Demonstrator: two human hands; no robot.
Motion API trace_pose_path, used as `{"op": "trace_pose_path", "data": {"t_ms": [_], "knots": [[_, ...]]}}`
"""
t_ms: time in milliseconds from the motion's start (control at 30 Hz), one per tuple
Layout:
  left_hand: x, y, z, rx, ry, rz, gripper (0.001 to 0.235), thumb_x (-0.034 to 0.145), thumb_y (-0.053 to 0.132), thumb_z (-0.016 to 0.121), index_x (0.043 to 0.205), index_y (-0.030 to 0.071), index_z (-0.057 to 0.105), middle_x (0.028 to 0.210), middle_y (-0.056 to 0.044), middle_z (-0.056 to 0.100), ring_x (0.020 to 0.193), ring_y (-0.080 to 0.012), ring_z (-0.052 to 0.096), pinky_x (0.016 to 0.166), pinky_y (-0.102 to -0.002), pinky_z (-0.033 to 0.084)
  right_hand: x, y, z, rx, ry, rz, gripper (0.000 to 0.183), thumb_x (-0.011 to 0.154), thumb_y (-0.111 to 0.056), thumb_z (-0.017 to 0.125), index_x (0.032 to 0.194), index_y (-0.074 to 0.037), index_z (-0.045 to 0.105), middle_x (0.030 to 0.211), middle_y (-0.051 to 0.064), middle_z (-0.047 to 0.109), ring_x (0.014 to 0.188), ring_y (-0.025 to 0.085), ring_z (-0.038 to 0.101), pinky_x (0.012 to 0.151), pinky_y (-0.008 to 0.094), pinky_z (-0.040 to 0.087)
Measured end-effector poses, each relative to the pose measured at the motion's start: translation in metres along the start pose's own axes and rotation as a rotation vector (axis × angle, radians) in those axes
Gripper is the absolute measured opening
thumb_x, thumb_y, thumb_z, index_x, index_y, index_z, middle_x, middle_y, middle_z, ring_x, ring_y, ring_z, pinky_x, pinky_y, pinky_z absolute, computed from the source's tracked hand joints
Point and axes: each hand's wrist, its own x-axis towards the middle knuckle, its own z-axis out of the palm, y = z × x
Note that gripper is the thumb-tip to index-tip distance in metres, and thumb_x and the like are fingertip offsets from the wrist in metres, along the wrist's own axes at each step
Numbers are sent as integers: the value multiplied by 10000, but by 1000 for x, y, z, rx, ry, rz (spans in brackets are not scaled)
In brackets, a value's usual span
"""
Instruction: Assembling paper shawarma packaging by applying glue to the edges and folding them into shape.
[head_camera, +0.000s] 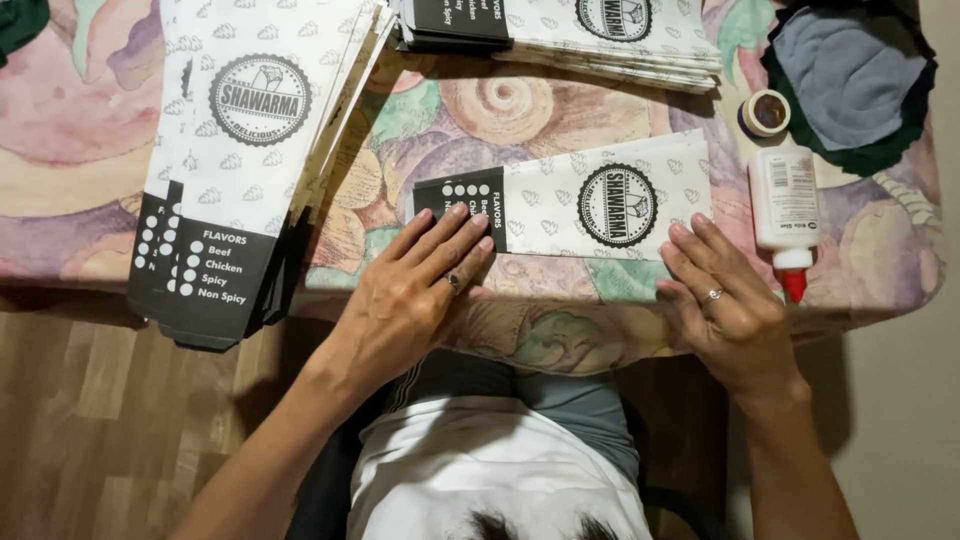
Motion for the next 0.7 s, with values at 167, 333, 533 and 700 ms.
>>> {"op": "trace_pose_path", "data": {"t_ms": [167, 333, 533, 700], "knots": [[29, 26, 7, -4, 4, -53, 573, 1014, 394, 662, 1369, -36, 527, 1437, -251, 587, 1388, -396, 517, 1235, -524, 354, 30, -28, 13, -112, 19, -80, 375, 1029, -137, 677, 1258, 151, 607, 1380, 339, 578, 1313, 506, 555, 1183, 594, 463], [17, 31, 36, 116, -33, -3, 559, 1088, 365, 552, 1477, -34, 505, 1547, -238, 486, 1470, -431, 413, 1240, -565, 308, 16, -43, 41, -128, -160, -38, 913, 992, -633, 542, 1565, 44, 330, 1630, 248, 360, 1534, 392, 363, 1312, 507, 251], [8, 30, 31, 129, 29, 12, 489, 1079, 214, 615, 1474, -36, 473, 1518, -242, 514, 1439, -442, 462, 1203, -584, 380, -22, -14, -5, -268, -146, 118, 734, 976, -436, 597, 1455, 116, 534, 1527, 316, 528, 1456, 451, 490, 1262, 540, 372], [17, 40, 16, 162, 203, 43, 228, 1019, -10, 622, 1231, -77, 672, 1176, -250, 690, 1091, -404, 677, 944, -504, 566, -29, -6, -12, -132, 3, 198, 365, 995, 26, 711, 1331, 150, 642, 1439, 306, 612, 1353, 434, 596, 1237, 573, 425]]}}
